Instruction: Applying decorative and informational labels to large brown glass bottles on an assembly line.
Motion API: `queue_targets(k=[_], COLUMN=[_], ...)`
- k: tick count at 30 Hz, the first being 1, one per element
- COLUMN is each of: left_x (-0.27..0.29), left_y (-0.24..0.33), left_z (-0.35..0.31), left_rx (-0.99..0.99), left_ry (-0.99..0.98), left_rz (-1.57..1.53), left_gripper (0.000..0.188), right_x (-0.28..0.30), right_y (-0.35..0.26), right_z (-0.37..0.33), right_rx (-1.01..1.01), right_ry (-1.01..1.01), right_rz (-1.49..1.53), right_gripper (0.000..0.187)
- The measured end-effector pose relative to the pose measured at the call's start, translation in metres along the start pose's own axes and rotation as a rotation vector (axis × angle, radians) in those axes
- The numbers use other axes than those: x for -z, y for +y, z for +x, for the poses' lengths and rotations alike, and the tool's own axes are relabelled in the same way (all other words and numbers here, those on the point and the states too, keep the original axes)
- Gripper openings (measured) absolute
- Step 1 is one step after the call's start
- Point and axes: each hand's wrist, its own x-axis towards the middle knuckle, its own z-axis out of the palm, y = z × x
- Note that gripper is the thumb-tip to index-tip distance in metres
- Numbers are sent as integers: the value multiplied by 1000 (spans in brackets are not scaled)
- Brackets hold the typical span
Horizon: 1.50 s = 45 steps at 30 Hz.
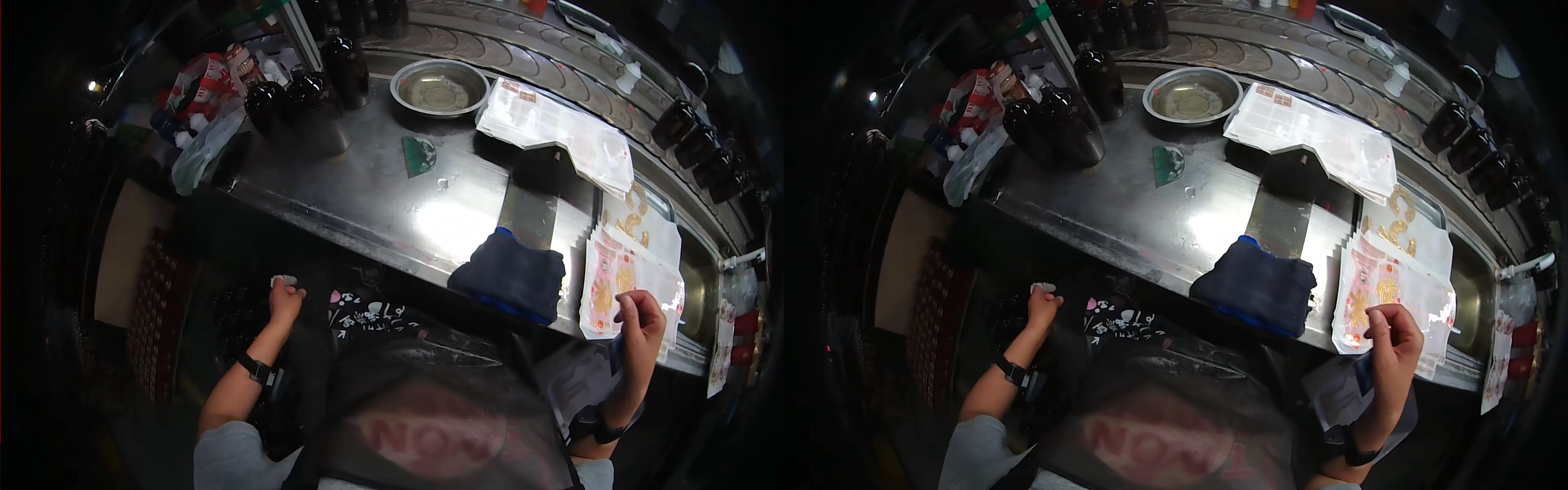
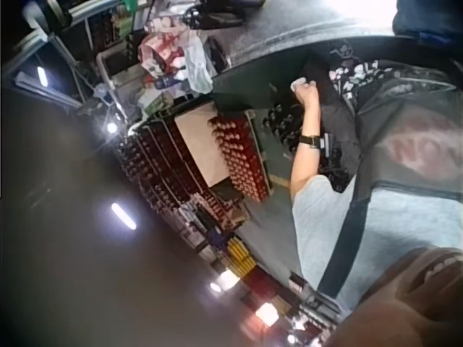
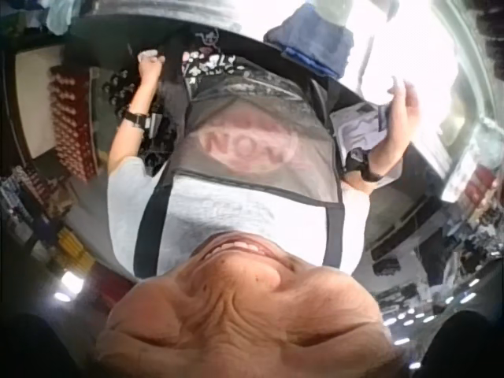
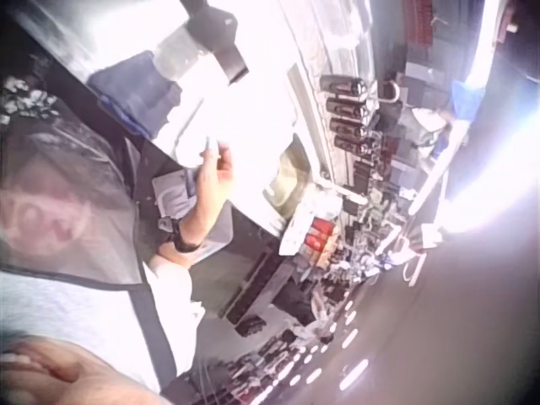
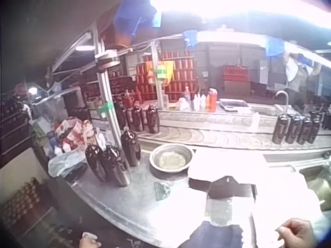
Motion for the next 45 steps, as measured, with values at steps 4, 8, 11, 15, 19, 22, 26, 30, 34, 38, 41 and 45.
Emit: queue_targets(k=[4, 8, 11, 15, 19, 22, 26, 30, 34, 38, 41, 45], left_x=[43, 78, 67, 52, 35, 32, -8, -30, -47, -60, -53, -14], left_y=[92, 251, 313, 370, 380, 416, 482, 453, 471, 483, 472, 486], left_z=[-6, 9, 78, 155, 166, 148, 171, 284, 256, 248, 247, 213], left_rx=[-53, -391, -776, -649, -641, -805, -869, -252, -176, -344, -452, -676], left_ry=[-496, -423, 209, 683, 758, 797, 656, 759, 675, 792, 830, 834], left_rz=[-172, -589, -549, -159, -160, -309, -473, -213, -222, -162, -184, -273], left_gripper=[19, 20, 49, 85, 67, 64, 74, 81, 74, 62, 58, 63], right_x=[-18, -18, -23, -35, -24, -11, -29, -63, -36, -25, -27, -23], right_y=[-11, -3, -5, -13, -17, -9, -9, -30, -7, 4, 9, 12], right_z=[12, 21, 31, 41, 37, 47, 74, 84, 78, 74, 68, 65], right_rx=[-16, -59, -91, -99, -132, -118, -154, -41, -94, -166, -162, -137], right_ry=[-107, -71, -69, -88, -58, 6, 2, -204, -172, -87, -113, -143], right_rz=[39, 40, 103, 80, 45, -26, 37, 53, 33, 46, 93, 76], right_gripper=[14, 14, 15, 14, 14, 14, 12, 7, 10, 12, 12, 12])
